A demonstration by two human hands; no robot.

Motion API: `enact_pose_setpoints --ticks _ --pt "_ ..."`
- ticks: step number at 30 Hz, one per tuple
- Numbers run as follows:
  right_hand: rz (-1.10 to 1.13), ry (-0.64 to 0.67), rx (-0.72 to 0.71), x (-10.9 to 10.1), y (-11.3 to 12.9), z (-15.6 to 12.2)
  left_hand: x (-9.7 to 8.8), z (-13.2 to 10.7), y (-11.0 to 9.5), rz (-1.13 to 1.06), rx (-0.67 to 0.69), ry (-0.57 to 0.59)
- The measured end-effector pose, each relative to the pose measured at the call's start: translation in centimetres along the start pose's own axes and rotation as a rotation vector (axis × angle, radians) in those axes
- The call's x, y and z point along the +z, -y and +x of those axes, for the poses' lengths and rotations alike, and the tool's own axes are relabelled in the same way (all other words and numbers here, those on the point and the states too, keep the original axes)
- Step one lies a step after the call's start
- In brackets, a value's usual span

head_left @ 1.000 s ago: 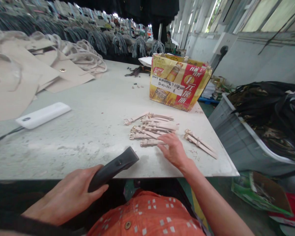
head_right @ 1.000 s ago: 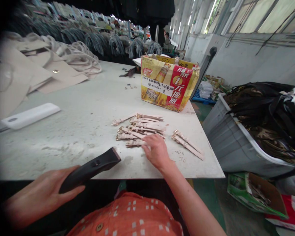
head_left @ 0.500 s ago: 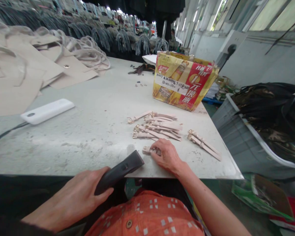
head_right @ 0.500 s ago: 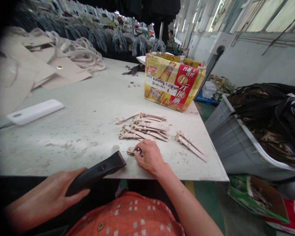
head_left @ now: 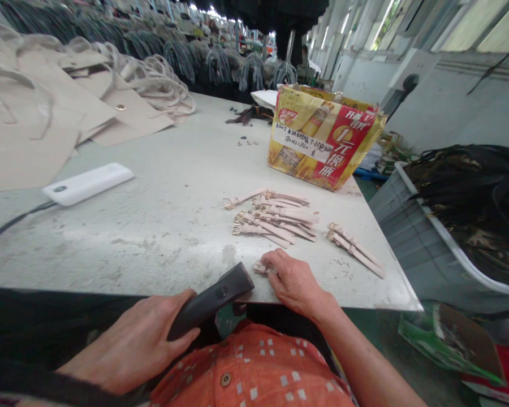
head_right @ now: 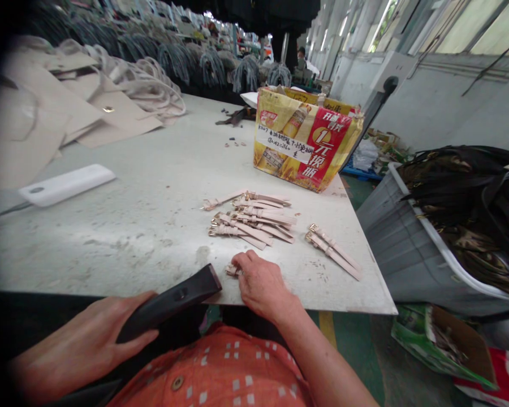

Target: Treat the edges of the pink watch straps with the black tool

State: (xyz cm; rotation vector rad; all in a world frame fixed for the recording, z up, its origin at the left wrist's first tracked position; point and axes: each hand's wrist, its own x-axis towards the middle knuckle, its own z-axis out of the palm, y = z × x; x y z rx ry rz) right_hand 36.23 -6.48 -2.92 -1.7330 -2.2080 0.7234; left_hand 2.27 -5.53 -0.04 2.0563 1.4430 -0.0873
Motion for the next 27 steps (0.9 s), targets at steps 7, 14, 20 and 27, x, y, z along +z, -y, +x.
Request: enact_pose_setpoints --ticks 7,14,20,27 --pt "-0.043 0.093 0.021 -1.4 1.2 0.6 -0.6 -0.7 -0.6 -0.070 -0.050 0.055" --pt "-0.086 0.177 0.004 -2.6 1.6 1.6 -0.2 -1.0 -0.4 -0.063 -0.052 0.047" --pt "-0.087 0.169 -0.053 -2.4 0.6 2.2 -0.5 -1.3 -0.6 -0.059 -0.045 0.045" --pt "0.245 -0.033 -0.134 0.4 0.4 3.9 -0.2 -1.4 0.2 -0.097 -0.037 0.009"
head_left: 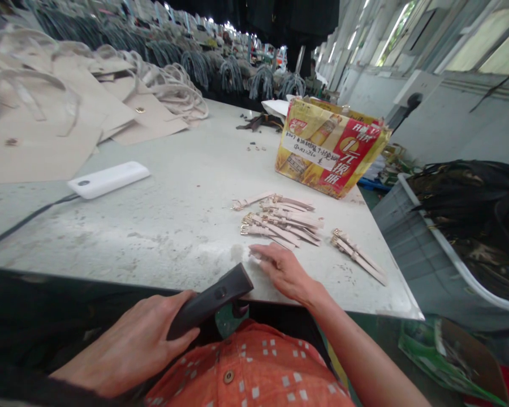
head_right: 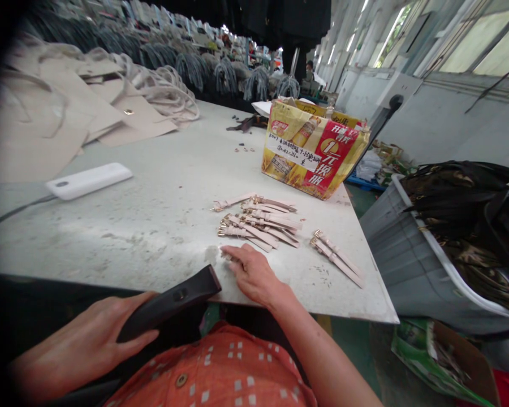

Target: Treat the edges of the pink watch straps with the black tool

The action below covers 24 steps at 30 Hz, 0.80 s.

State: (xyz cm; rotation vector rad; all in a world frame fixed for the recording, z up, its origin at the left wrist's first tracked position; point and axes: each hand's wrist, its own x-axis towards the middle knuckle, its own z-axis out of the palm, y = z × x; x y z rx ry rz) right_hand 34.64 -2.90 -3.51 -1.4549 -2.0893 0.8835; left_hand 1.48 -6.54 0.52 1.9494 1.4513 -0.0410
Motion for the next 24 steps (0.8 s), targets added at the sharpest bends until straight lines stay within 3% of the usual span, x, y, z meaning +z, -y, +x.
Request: enact_pose_setpoints --ticks 3,6,9,15,24 --pt "0.180 -0.125 -0.086 1.5 0.2 1.8 -0.1 -0.2 0.6 0.012 -0.009 -0.009" --pt "0.237 -0.155 -0.067 2.6 0.6 3.0 -0.4 -0.5 1.1 0.015 -0.029 -0.020" --pt "0.149 -0.093 0.026 2.7 0.9 2.2 -0.6 -0.7 1.3 0.004 -0.061 0.002" --pt "-0.154 0.020 0.185 1.3 1.4 -2.5 -0.4 -0.5 0.8 -0.016 -0.027 -0.003" --pt "-0.318 0.176 0.081 -1.0 2.4 -3.6 -0.9 0.7 -0.9 0.089 0.012 0.049"
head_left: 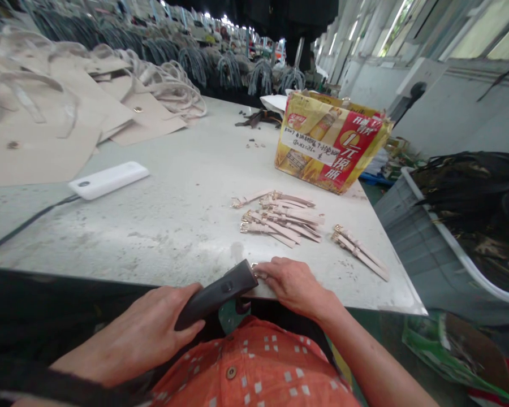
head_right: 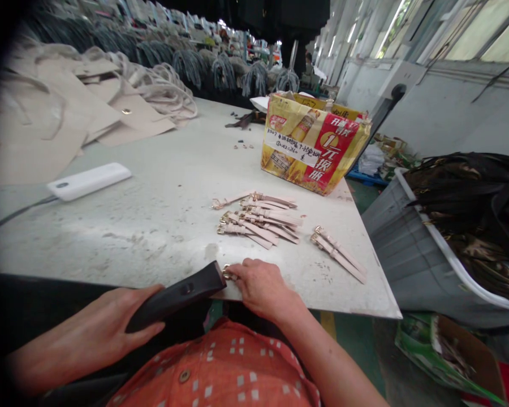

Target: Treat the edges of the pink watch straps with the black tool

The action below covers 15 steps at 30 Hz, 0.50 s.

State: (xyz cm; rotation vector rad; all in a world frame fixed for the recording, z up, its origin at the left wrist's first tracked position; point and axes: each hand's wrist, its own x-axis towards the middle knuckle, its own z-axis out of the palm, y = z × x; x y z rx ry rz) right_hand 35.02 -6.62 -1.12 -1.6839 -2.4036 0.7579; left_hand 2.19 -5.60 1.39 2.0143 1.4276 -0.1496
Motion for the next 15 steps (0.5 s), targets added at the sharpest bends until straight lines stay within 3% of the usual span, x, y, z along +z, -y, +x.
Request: enact_pose_setpoints --ticks 5,8,15 --pt "0.092 -0.078 0.008 0.8 -1.1 0.2 -1.9 0.6 -1.2 0.086 0.020 0.039" --pt "0.196 -0.153 -0.060 1.8 -2.3 0.5 -2.9 1.5 -1.9 0.146 0.035 0.050" --pt "0.315 -0.260 -0.117 3.3 -4.7 1.2 -3.3 3.6 -2.1 0.284 0.077 0.048"
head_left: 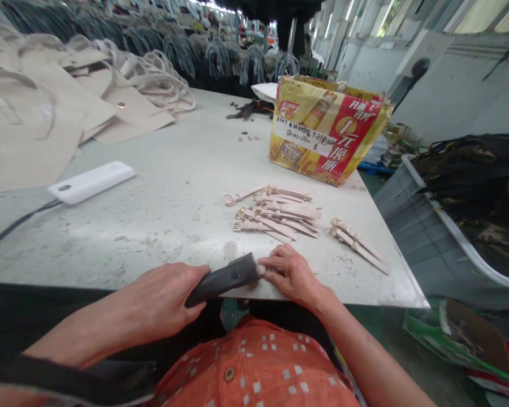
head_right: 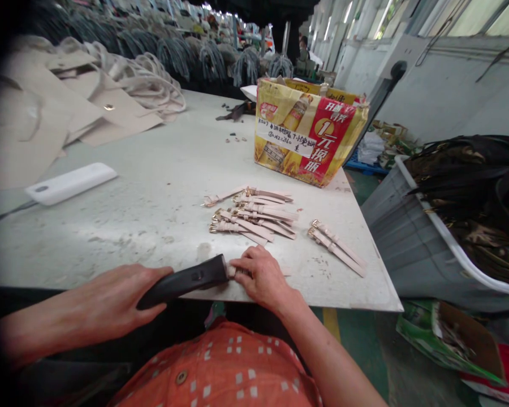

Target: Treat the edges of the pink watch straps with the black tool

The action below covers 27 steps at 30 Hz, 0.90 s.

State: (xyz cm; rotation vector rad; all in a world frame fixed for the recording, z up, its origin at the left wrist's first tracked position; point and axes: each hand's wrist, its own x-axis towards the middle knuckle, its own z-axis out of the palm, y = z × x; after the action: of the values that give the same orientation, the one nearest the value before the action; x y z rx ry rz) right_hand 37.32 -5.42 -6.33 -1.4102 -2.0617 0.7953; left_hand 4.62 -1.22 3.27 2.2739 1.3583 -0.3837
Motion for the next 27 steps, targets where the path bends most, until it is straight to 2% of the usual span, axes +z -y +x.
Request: enact_pose_setpoints --ticks 6,14,20,27 --pt "0.057 -0.096 0.047 1.0 -0.6 -0.1 -1.2 0.4 -0.6 0.076 -0.007 0.052" --pt "0.147 -0.167 0.014 1.6 -0.8 -0.8 -1.7 0.3 -0.4 0.008 -0.028 0.122" --pt "0.097 -0.135 -0.027 1.2 -0.6 -0.7 -1.2 0.6 0.1 0.016 -0.025 0.121" --pt "0.035 -0.018 -0.070 0.4 0.2 0.3 -1.2 1.0 -0.3 0.021 -0.035 0.116"
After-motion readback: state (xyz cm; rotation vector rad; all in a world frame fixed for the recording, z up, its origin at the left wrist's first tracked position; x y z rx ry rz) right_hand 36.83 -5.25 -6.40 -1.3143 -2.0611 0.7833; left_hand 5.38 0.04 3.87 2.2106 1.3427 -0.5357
